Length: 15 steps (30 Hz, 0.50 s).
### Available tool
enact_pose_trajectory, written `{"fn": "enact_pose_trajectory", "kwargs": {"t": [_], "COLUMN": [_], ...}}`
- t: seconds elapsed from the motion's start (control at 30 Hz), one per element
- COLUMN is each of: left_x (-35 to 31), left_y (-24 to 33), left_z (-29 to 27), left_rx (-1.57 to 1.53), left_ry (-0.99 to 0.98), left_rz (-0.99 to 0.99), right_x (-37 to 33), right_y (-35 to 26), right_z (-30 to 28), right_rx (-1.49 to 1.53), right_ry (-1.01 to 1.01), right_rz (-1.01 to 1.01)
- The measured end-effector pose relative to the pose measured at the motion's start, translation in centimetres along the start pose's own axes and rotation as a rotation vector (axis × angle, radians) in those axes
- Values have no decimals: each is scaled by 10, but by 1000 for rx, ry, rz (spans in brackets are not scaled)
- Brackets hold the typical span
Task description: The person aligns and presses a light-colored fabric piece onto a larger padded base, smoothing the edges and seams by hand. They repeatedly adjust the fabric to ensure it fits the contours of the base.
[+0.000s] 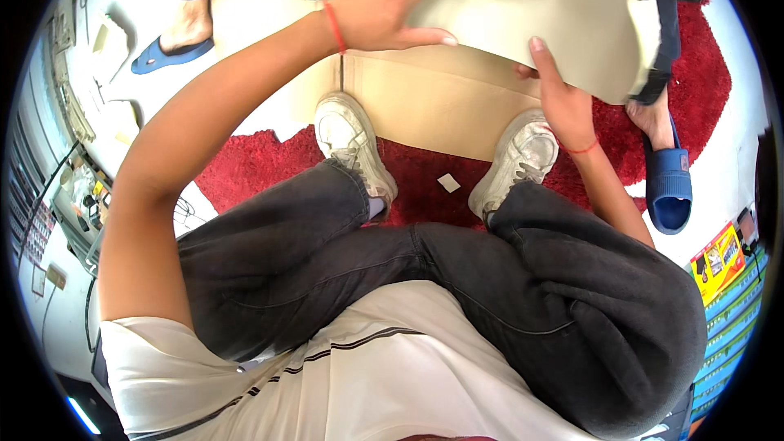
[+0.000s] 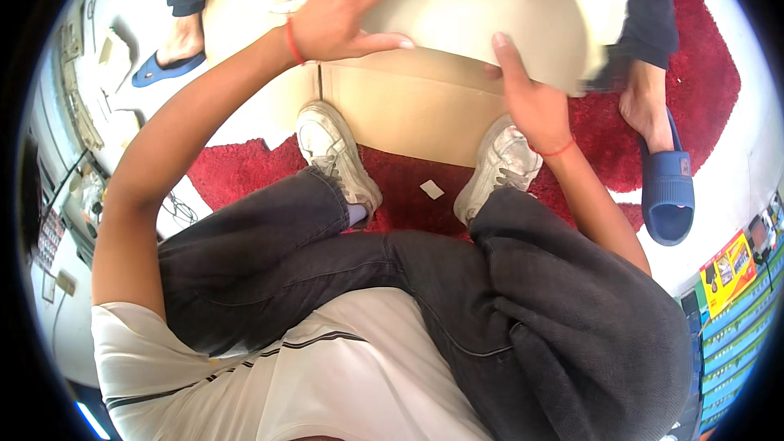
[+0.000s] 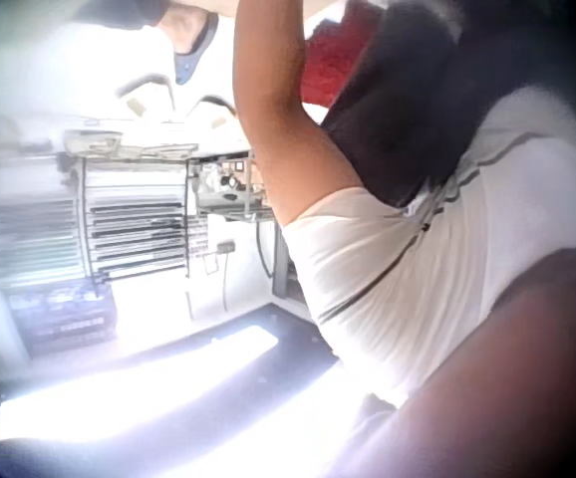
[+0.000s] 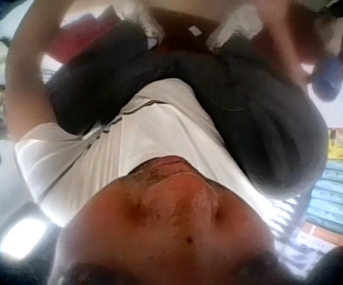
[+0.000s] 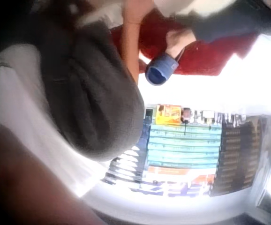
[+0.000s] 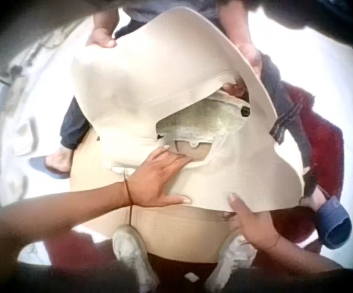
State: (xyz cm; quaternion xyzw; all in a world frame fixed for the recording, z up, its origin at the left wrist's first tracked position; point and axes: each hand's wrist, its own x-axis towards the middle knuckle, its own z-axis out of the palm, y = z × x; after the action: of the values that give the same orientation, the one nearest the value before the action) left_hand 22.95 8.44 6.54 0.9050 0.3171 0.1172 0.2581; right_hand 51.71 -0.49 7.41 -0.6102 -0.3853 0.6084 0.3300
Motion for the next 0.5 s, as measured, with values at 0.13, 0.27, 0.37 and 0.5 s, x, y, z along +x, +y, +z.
{"fn": "enact_pose_trajectory", "kwargs": {"t": [0.13,0.27,0.37,0.5], "left_x": [-4,1,-6,8], "left_y": [-3,-6,-18,-13], "left_z": [-4,-21,-22,-22], "left_rx": [-56,-178,-246,-349], "left_ry": [-104,-252,-293,-369], "left_rz": [-49,-80,-171,-141], "right_x": [-5,19,62,33], "right_y": [-49,-86,-134,-143], "right_z": [4,7,29,16], "right_rx": [152,155,200,-1], "right_ry": [-187,-250,-334,-324], "right_rz": [166,273,389,336]}}
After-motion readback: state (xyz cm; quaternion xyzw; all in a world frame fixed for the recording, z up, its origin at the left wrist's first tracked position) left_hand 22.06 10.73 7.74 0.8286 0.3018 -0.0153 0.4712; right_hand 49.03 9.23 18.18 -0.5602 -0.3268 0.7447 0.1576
